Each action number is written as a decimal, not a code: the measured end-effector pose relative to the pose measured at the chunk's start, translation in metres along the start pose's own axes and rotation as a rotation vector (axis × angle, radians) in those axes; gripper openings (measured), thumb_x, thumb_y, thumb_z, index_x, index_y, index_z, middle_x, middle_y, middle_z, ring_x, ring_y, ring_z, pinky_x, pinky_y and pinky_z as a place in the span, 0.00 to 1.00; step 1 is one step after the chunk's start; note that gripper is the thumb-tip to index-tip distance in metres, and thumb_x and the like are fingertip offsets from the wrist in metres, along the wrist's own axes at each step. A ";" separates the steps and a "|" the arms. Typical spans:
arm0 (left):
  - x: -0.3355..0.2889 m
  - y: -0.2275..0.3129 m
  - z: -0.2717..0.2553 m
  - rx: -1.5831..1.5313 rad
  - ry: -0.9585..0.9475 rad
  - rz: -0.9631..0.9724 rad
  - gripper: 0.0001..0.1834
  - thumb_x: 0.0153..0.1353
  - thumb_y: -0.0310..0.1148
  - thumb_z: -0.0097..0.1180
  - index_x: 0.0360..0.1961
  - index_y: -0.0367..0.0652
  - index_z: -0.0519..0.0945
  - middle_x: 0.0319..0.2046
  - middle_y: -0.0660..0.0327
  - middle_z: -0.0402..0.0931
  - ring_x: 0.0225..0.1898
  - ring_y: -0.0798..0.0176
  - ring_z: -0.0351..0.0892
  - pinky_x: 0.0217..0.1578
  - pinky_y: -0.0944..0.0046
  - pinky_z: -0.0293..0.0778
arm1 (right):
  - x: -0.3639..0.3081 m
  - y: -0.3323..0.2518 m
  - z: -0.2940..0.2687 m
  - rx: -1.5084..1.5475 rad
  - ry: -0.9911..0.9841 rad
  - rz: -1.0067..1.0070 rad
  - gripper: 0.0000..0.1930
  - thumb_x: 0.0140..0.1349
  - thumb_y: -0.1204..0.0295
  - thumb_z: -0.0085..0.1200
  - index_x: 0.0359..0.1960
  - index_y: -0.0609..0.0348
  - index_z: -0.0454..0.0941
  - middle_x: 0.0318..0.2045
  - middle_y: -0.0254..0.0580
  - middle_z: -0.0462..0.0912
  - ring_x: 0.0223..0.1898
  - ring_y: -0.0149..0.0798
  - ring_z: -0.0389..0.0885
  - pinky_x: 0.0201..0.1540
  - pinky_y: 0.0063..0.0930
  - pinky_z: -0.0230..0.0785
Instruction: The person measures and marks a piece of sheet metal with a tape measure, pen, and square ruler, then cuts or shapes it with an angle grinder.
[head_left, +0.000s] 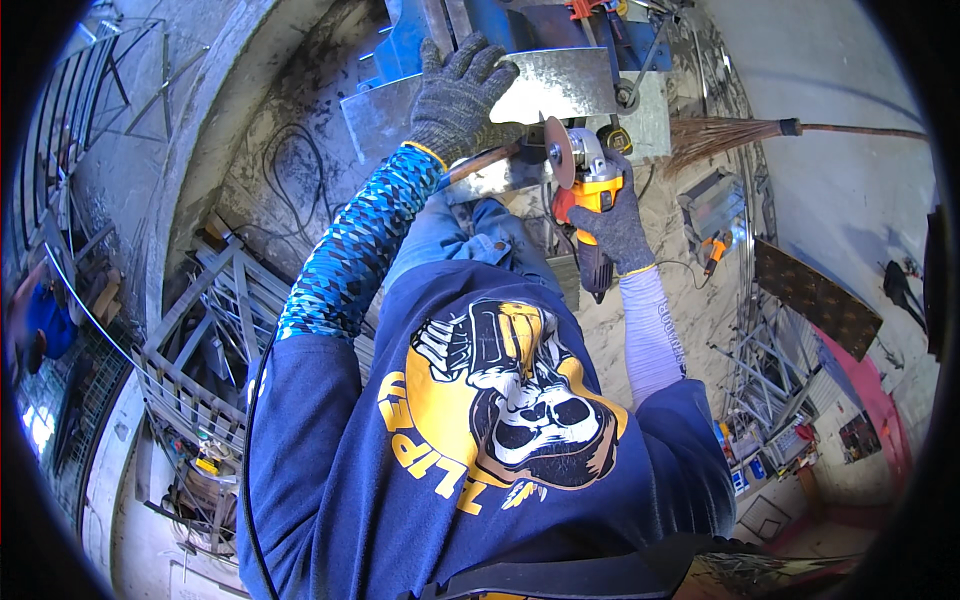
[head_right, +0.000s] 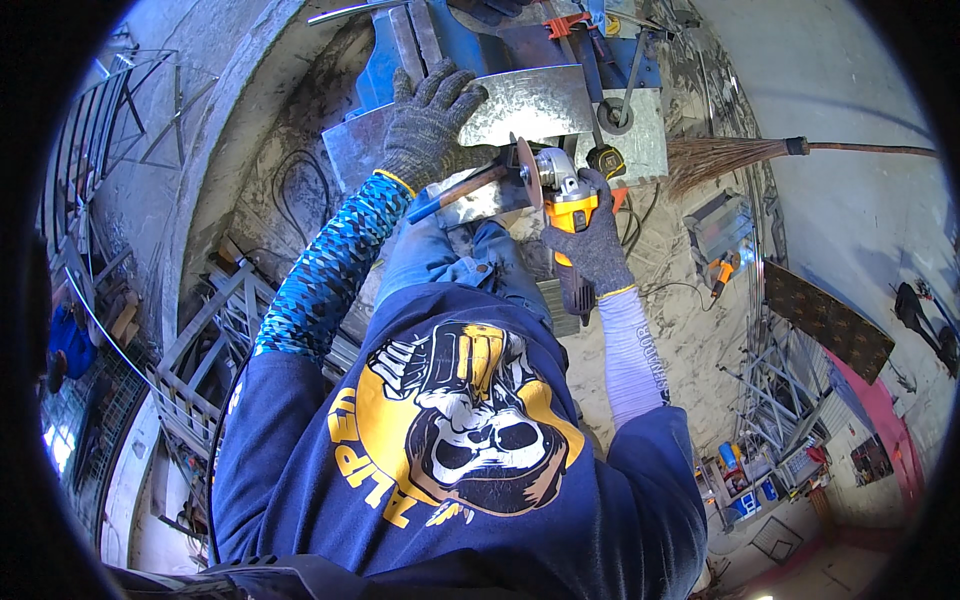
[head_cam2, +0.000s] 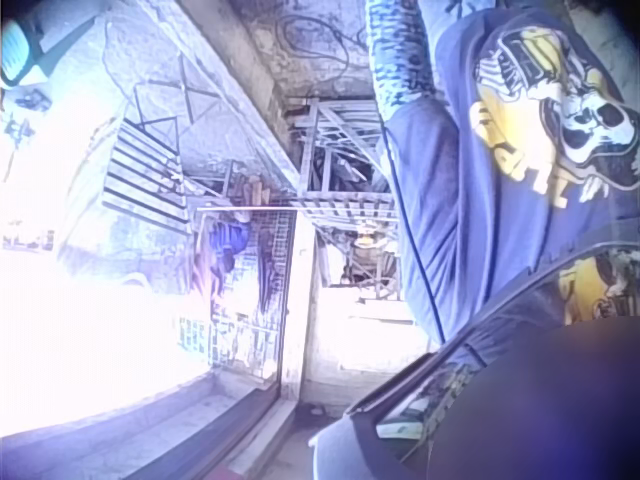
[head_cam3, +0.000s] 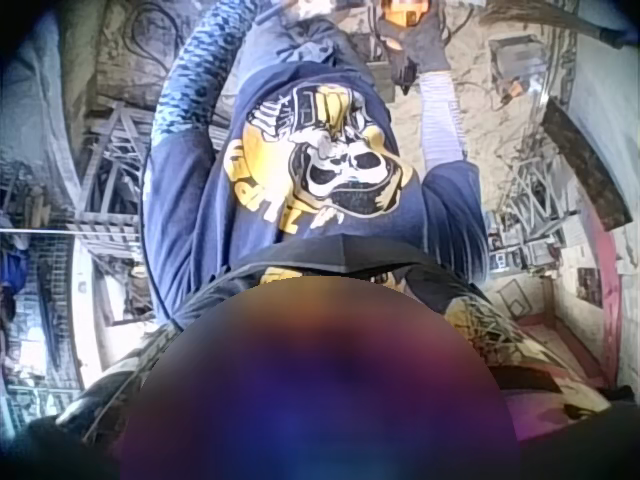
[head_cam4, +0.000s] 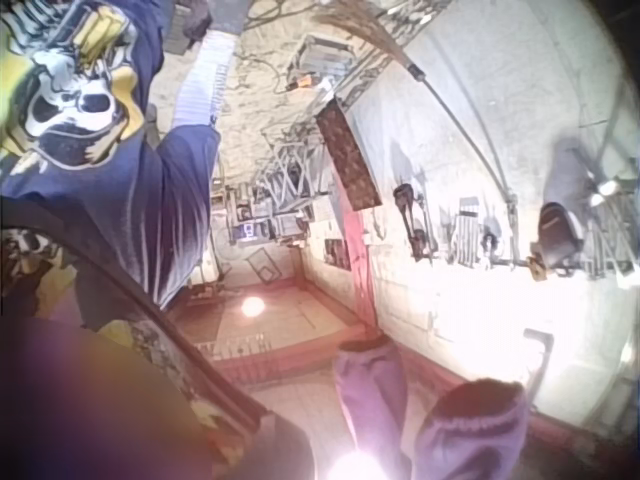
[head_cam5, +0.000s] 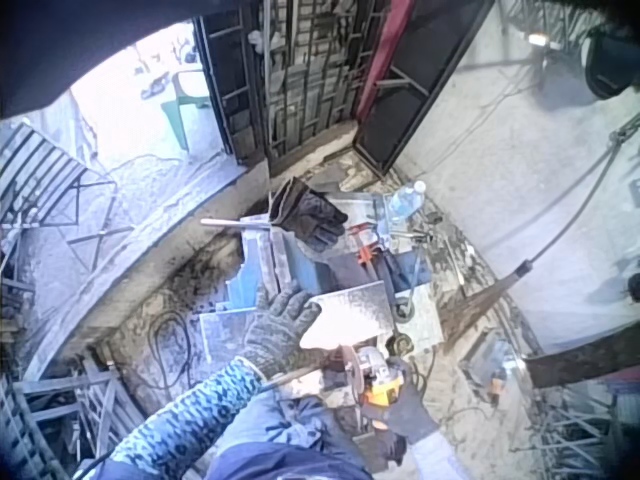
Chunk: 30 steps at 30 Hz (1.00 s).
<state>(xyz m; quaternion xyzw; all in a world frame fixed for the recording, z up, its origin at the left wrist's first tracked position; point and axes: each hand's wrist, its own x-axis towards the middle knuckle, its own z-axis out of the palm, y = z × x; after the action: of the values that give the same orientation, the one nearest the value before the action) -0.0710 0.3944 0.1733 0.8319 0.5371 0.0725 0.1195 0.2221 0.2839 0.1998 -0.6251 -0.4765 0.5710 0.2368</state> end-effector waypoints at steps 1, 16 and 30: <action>0.000 0.001 0.000 0.001 0.000 0.001 0.49 0.52 0.72 0.63 0.69 0.54 0.72 0.72 0.58 0.63 0.77 0.50 0.54 0.71 0.21 0.39 | -0.001 0.000 -0.001 0.010 -0.001 0.002 0.53 0.43 0.73 0.75 0.71 0.55 0.55 0.59 0.49 0.71 0.57 0.46 0.76 0.61 0.39 0.72; 0.000 0.001 -0.001 -0.016 0.016 0.007 0.48 0.53 0.72 0.61 0.68 0.54 0.73 0.72 0.58 0.64 0.77 0.49 0.54 0.72 0.21 0.37 | -0.001 -0.009 0.002 -0.035 0.009 -0.037 0.53 0.43 0.74 0.75 0.72 0.53 0.54 0.56 0.47 0.73 0.53 0.43 0.78 0.58 0.38 0.75; -0.002 0.003 -0.005 -0.033 0.034 0.010 0.45 0.53 0.72 0.61 0.65 0.54 0.76 0.71 0.57 0.65 0.76 0.50 0.55 0.71 0.21 0.40 | 0.000 -0.014 0.000 -0.008 0.005 -0.019 0.53 0.44 0.76 0.75 0.72 0.54 0.54 0.57 0.48 0.72 0.54 0.43 0.78 0.58 0.36 0.75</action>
<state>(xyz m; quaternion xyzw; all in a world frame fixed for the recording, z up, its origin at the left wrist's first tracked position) -0.0703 0.3919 0.1789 0.8312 0.5334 0.0963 0.1235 0.2171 0.2901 0.2117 -0.6228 -0.4843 0.5653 0.2409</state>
